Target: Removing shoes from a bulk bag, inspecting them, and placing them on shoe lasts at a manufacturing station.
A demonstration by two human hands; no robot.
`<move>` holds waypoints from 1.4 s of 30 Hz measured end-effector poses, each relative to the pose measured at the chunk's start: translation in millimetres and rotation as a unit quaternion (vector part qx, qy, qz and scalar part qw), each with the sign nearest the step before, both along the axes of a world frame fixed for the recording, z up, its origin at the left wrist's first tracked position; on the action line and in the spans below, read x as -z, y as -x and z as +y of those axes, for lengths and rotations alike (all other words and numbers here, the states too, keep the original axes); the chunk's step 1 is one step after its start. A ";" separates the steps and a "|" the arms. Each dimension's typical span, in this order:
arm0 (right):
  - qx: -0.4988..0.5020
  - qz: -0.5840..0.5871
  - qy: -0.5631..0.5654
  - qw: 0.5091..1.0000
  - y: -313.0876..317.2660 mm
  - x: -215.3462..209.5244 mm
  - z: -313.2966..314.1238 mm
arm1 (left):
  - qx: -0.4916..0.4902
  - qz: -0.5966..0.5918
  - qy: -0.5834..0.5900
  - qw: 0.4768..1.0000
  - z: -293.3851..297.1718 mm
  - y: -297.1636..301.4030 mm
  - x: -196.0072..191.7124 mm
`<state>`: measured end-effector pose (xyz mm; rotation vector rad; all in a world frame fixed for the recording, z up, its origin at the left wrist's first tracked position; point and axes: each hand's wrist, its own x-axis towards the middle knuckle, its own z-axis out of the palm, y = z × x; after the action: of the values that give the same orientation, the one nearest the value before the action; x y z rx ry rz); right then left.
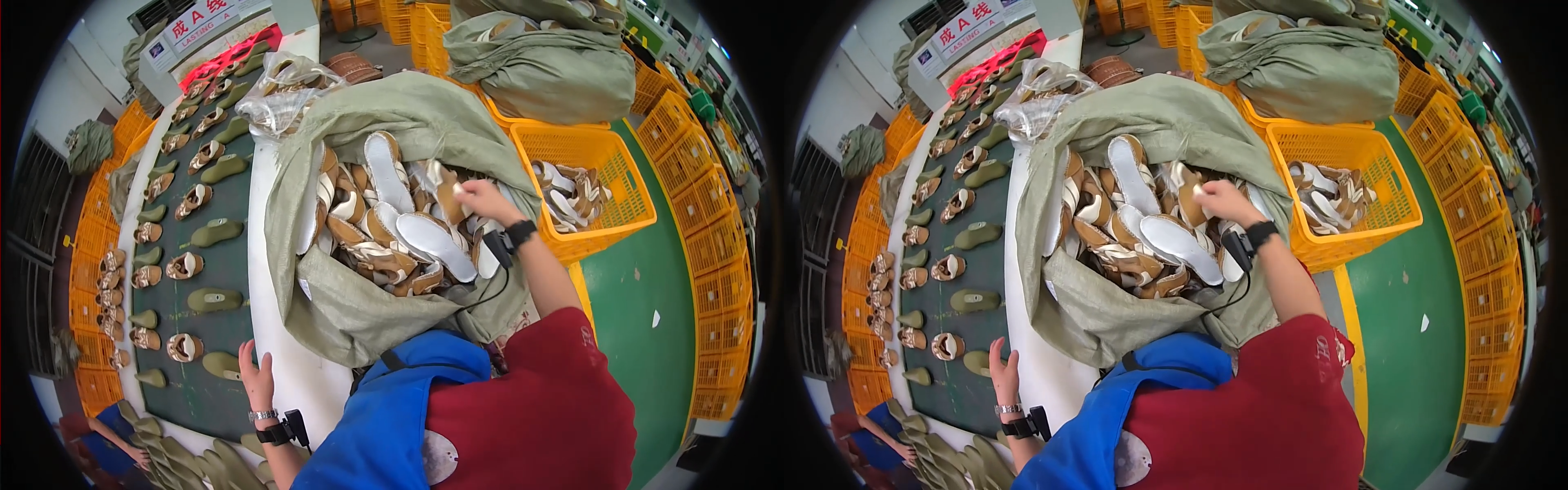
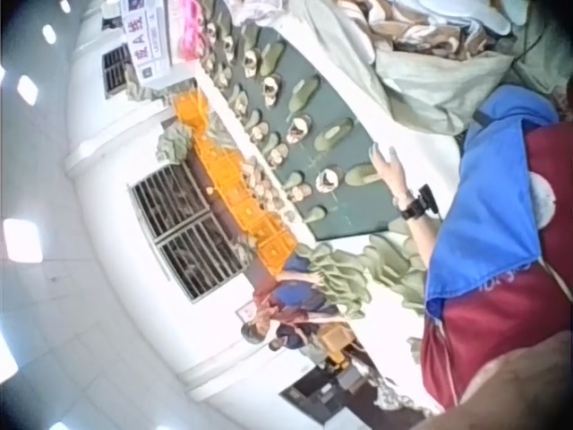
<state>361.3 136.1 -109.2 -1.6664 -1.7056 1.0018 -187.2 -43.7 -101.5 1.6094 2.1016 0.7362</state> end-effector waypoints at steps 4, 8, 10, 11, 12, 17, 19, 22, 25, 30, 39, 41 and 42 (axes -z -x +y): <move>0.093 0.401 0.053 0.910 17.7 -77.5 -60.7 | 0.103 -0.001 -0.059 0.993 -1.9 -46.4 -26.4; 0.006 0.515 0.062 0.855 47.0 -82.5 -92.2 | 0.194 -0.045 -0.087 0.976 2.2 -91.6 -57.6; -0.018 0.447 0.015 0.894 84.4 -83.1 -108.1 | 0.216 -0.119 -0.073 0.966 4.8 -114.8 -78.4; -0.072 0.296 -0.025 0.952 107.6 -102.9 -118.0 | 0.210 -0.178 -0.054 0.960 1.9 -119.7 -86.8; -0.117 0.177 -0.021 0.977 137.1 -109.4 -126.4 | 0.191 -0.257 -0.044 0.946 -2.4 -124.9 -95.4; -0.418 0.009 -0.327 0.848 264.0 -108.0 -168.5 | 0.062 -0.351 -0.080 0.931 -35.2 -117.9 -97.8; -0.458 0.102 -0.279 0.838 285.9 -108.7 -170.9 | -0.037 -0.354 -0.114 0.927 -62.7 -99.2 -88.1; -0.423 0.143 -0.255 0.857 317.6 -116.8 -168.7 | -0.104 -0.386 -0.138 0.906 -104.2 -84.9 -89.3; -0.426 0.121 -0.320 0.838 352.3 -110.6 -175.9 | -0.141 -0.333 -0.191 0.913 -131.3 -78.3 -96.4; -0.457 0.170 -0.322 0.812 386.3 -105.5 -195.1 | -0.201 0.207 -0.265 0.920 -154.1 -57.9 -114.4; -0.458 0.217 -0.306 0.806 397.6 -98.8 -206.6 | -0.199 0.061 -0.296 0.932 -159.1 -53.3 -115.1; -0.464 0.201 -0.300 0.809 397.1 -98.6 -207.0 | -0.187 0.096 -0.305 0.929 -160.8 -53.8 -112.0; -0.475 0.180 -0.262 0.821 394.4 -101.1 -207.5 | -0.184 0.093 -0.309 0.929 -160.2 -54.3 -110.4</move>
<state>-33.2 -71.4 -8.1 -0.1793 -2.2643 1.0004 -132.9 -203.9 8.9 1.6285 2.5088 1.5529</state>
